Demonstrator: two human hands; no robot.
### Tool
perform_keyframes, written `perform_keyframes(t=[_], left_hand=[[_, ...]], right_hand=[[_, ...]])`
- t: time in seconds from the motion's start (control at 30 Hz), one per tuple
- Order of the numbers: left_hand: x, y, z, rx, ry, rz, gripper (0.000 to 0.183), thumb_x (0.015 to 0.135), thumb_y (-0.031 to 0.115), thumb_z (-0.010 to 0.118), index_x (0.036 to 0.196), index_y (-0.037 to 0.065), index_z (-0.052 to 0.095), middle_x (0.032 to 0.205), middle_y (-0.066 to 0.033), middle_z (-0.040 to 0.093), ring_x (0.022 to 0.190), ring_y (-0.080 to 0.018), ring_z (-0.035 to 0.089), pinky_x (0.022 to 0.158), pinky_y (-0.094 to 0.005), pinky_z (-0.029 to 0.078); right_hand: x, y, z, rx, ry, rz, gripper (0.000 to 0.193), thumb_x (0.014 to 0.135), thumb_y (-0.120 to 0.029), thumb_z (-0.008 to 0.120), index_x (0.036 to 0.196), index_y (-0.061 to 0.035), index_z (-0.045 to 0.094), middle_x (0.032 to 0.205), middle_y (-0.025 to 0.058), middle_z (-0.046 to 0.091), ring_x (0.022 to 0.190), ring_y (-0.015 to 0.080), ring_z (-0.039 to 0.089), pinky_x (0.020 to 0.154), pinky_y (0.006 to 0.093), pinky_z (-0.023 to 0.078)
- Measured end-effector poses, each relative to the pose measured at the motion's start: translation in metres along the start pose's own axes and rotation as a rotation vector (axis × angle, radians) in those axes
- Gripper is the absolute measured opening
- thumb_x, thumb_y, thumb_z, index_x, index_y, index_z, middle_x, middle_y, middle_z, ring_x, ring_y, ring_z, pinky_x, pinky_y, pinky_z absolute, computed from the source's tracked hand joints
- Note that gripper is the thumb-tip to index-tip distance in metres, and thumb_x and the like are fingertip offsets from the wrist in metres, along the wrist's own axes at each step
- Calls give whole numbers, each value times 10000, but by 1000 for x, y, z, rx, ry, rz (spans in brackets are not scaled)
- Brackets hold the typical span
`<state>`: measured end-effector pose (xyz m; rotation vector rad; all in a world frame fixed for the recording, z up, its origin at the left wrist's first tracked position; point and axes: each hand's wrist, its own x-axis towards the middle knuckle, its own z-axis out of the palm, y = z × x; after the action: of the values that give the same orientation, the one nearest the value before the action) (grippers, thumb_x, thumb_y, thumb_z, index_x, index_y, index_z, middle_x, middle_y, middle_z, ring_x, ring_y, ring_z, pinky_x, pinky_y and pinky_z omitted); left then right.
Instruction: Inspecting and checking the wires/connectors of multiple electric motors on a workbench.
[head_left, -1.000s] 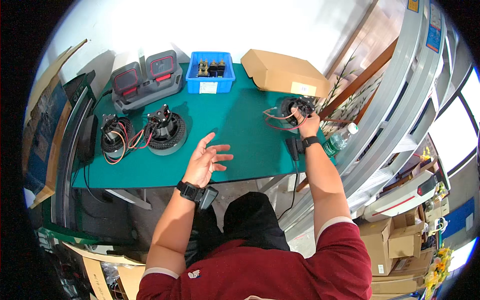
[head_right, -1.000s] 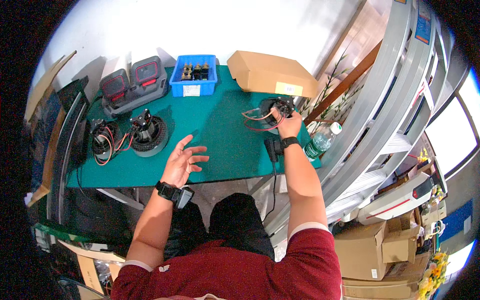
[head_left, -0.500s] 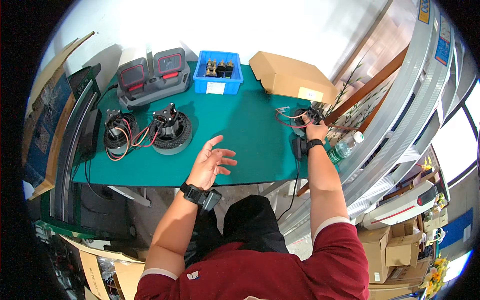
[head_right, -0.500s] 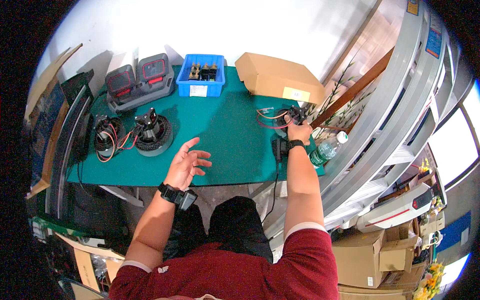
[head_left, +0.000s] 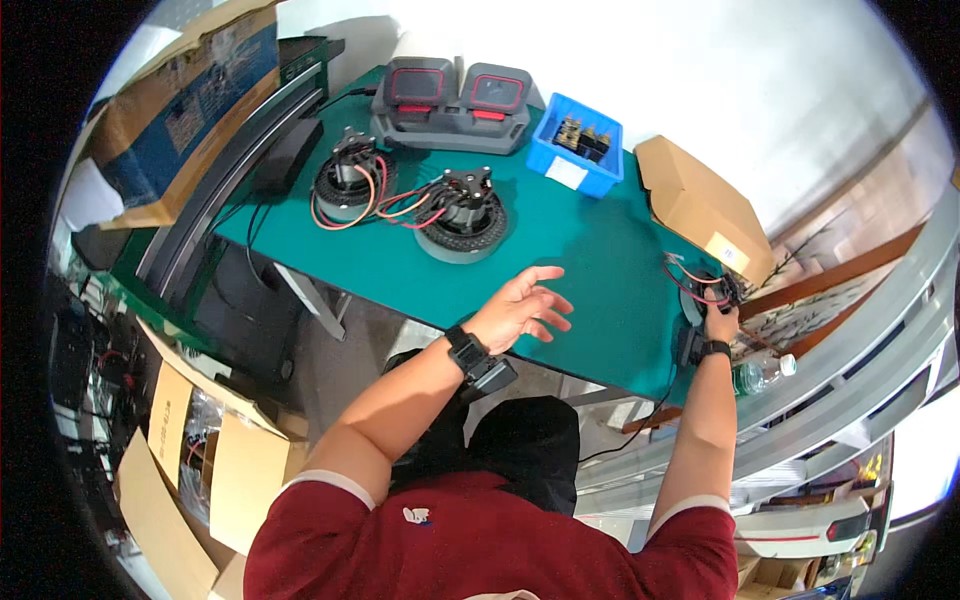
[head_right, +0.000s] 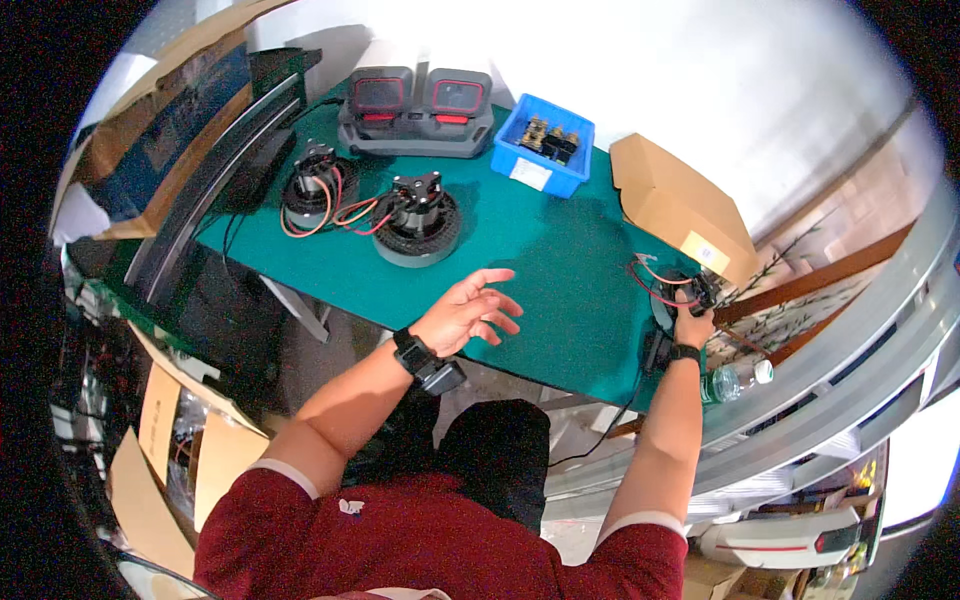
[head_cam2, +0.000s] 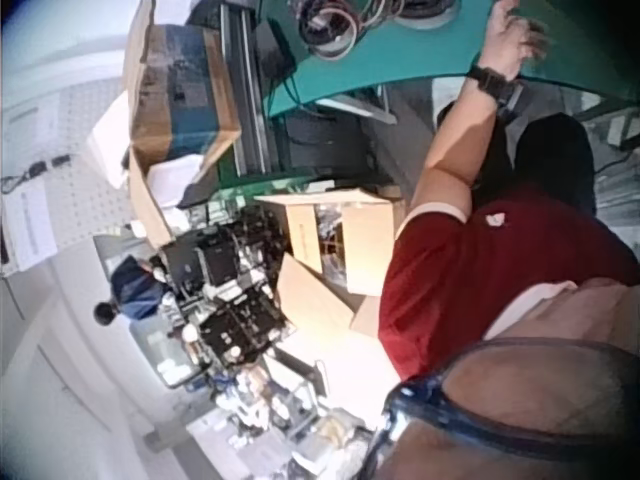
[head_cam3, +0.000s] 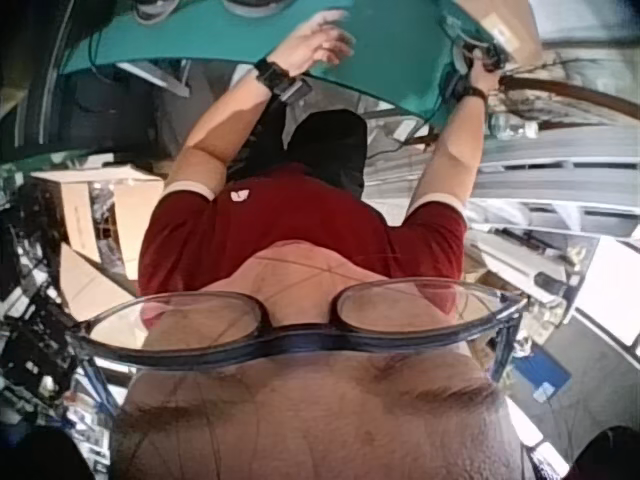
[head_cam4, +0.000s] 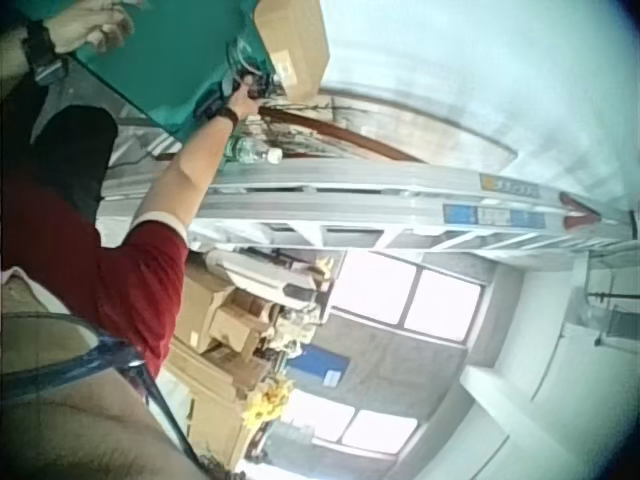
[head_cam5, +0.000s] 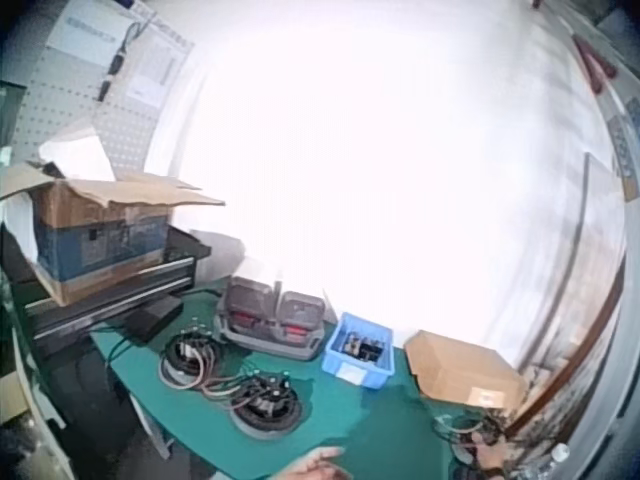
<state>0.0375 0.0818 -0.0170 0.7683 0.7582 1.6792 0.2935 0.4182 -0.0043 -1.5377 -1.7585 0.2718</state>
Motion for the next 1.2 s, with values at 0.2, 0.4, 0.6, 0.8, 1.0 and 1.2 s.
perform_keyframes(t=[0.2, 0.4, 0.6, 0.8, 1.0, 1.2], left_hand=[[-6, 3, 0, 36, 11, 4, 426, 897, 166, 476, 1274, 68, 304, 1021, -147, 556, 838, -209, 611, 600, -265, 520], [-5, 2, 1, 61, -13, 17, 314, 885, 162, 501, 1161, 68, 385, 1004, -124, 560, 836, -204, 607, 636, -276, 511], [-16, 14, -4, -139, -15, 137, 282, 871, 153, 535, 1114, 69, 422, 1009, -124, 560, 848, -214, 602, 648, -279, 509], [-59, 49, -22, -10, 275, 456, 278, 868, 118, 517, 1129, 61, 440, 1005, -107, 578, 822, -185, 596, 629, -259, 501], [-87, 59, -56, -81, 578, 512, 230, 854, 81, 484, 1083, 74, 460, 979, -72, 585, 796, -146, 563, 613, -244, 449], [-104, 69, -65, -102, 588, 486, 235, 839, 51, 495, 1071, 60, 466, 993, -71, 572, 819, -137, 560, 643, -248, 464]], right_hand=[[-32, 8, 4, 172, 145, -345, 757, 665, -302, 723, 1214, 99, 392, 1189, 273, 464, 1109, 385, 436, 968, 415, 309], [-116, -58, -19, 368, 181, -454, 526, 703, -104, 687, 1156, 34, 458, 1142, 193, 488, 1082, 322, 442, 961, 388, 316], [-152, -147, -6, 452, -32, -713, 406, 702, -146, 715, 1046, -14, 543, 1041, 130, 546, 990, 256, 509, 883, 346, 393], [-191, -252, 29, 587, -629, -712, 721, 657, -244, 764, 1231, -12, 396, 1094, 169, 534, 1032, 259, 520, 896, 349, 405], [-213, -296, 106, 661, -739, -788, 882, 594, -269, 804, 1275, 28, 328, 1147, 210, 495, 1083, 272, 485, 926, 350, 381], [-221, -317, 111, 837, -841, -735, 583, 563, -226, 819, 1014, 12, 537, 868, 102, 636, 804, 192, 616, 751, 316, 470]])
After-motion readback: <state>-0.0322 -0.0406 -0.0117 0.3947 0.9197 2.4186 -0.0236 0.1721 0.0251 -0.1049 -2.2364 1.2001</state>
